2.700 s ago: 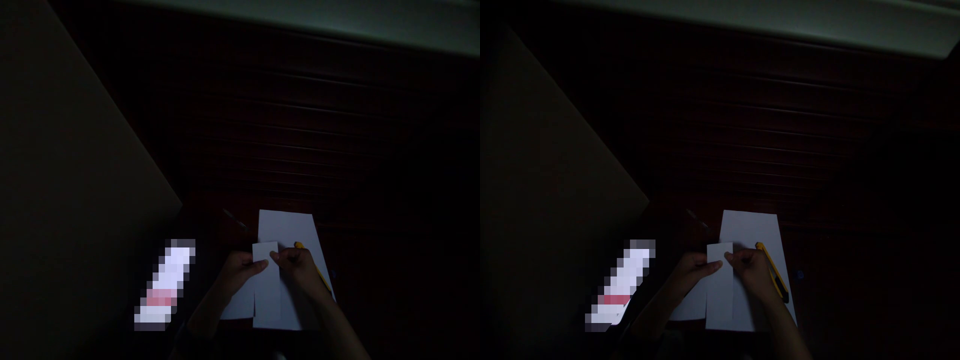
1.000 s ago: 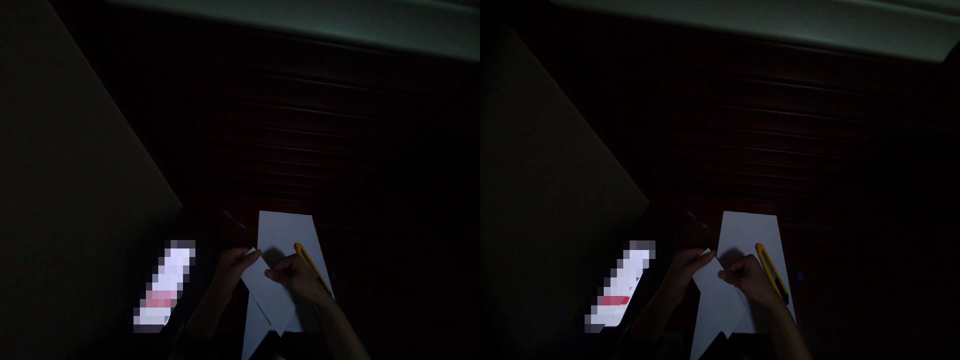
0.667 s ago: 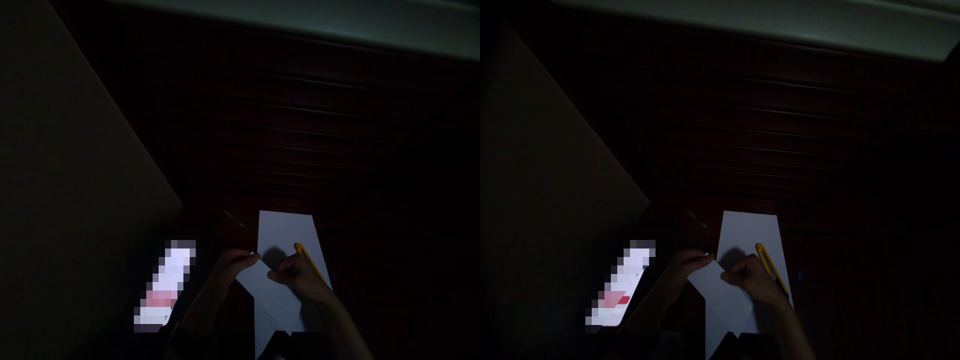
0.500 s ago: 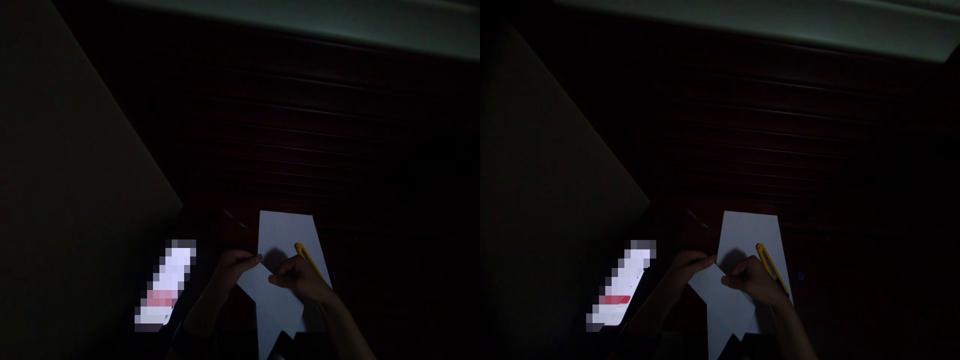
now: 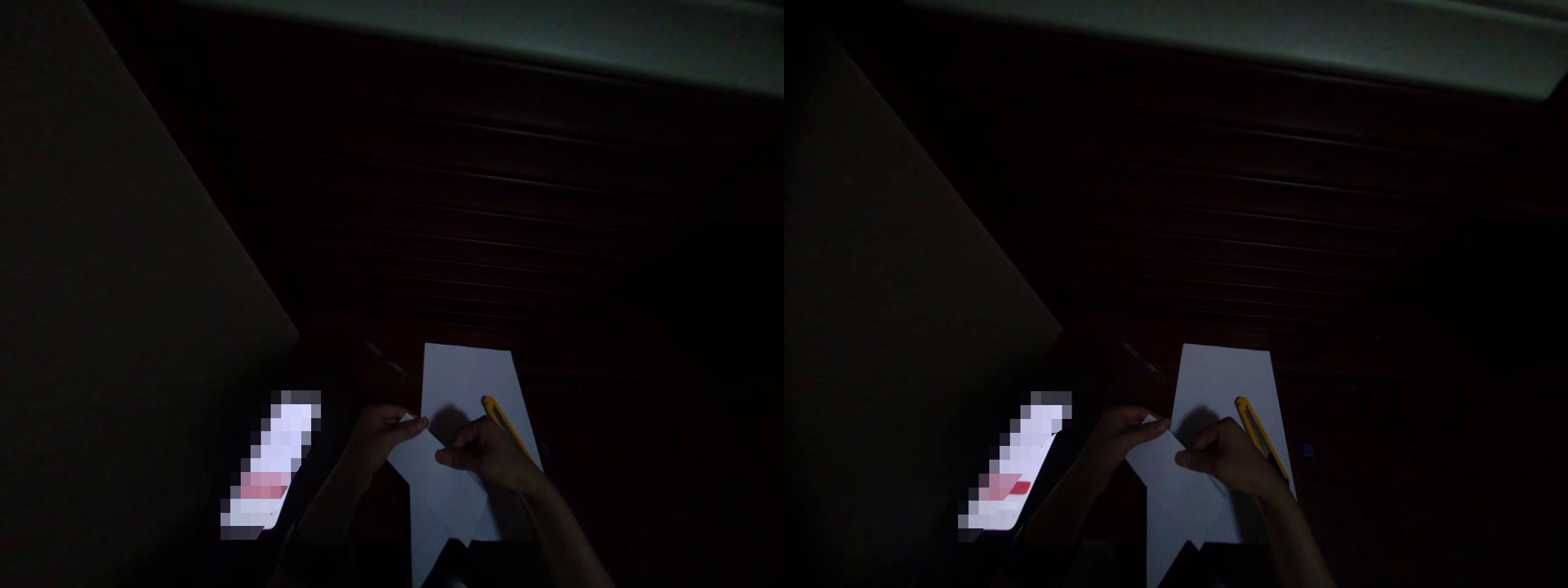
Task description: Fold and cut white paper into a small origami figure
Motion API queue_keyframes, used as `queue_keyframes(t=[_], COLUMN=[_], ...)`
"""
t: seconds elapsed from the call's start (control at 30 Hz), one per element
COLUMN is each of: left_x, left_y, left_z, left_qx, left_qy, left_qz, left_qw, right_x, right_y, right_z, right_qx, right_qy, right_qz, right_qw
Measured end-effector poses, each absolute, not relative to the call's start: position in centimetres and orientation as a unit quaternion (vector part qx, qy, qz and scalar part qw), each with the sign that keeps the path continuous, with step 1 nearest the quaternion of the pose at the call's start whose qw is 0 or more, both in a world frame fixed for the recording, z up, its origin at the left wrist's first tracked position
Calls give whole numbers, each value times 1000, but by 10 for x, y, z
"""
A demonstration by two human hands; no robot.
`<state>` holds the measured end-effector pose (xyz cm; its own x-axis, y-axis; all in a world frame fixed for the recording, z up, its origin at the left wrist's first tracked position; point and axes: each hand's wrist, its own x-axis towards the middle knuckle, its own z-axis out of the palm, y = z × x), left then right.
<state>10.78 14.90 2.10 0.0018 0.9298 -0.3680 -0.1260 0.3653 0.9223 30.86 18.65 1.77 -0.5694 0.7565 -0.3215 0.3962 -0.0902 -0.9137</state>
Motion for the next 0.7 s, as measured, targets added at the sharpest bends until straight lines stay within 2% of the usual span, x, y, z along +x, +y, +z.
queue_keyframes(t=[0.27,0.5,0.7], left_x=[109,106,102], left_y=[147,148,150], left_z=[28,27,10], left_qx=[336,375,361], left_qy=[623,571,584], left_qz=[484,443,442], left_qw=[514,581,577], right_x=[316,327,329], right_y=[189,191,191], right_z=[8,11,11], right_qx=[-446,-423,-418], right_qy=[-649,-664,-668], right_qz=[598,603,600], right_qw=[149,131,138])
